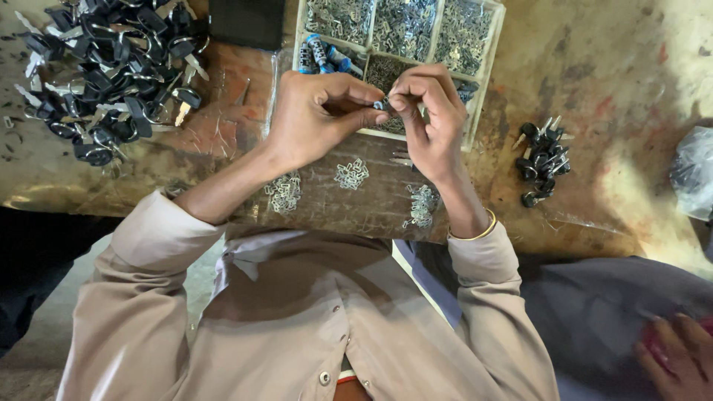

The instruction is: The person sits at a workbench assembling small lock components, picking tiny pins and springs from a compartment tray and pressing them by hand into a lock body held in the other hand, then setting the assembled unit aside and reaching into the tray for the next parts.

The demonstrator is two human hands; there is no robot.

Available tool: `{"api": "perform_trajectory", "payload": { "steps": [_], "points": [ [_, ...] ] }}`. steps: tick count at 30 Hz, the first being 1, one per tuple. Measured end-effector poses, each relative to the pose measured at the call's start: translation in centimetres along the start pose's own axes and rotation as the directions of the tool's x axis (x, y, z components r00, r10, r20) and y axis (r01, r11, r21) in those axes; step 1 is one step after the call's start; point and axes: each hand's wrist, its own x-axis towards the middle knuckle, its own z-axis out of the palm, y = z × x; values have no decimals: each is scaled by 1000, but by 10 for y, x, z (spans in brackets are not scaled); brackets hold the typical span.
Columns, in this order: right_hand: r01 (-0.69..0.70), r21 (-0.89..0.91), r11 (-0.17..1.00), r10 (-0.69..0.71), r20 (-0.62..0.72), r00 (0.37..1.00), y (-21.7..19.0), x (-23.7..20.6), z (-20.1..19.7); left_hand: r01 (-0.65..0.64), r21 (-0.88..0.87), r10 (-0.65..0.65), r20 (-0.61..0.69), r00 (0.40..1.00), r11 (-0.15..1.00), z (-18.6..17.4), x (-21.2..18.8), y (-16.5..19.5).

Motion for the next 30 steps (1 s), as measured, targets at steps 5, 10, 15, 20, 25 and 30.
{"api": "perform_trajectory", "payload": {
  "steps": [5,10,15,20,25,30],
  "points": [
    [46,-93,995,-42,45,998,-5,4,-11,15,-34,-15,-4,1000,999,0,0,-1],
    [49,-95,994,-41,86,995,-9,7,-18,-4,-31,4,-9,1000,1000,0,1,-3],
    [27,-112,993,-20,65,998,-7,5,-20,-12,14,12,-12,1000,1000,1,0,-3],
    [-173,251,952,151,106,983,1,-1,-16,-71,64,72,-17,997,995,2,2,-3],
    [-192,332,923,168,100,981,4,-6,-12,-82,84,83,-19,996,993,1,1,-2],
    [-157,186,970,141,97,985,-1,-6,-10,-93,93,94,-12,996,991,1,1,-2]
  ]
}}
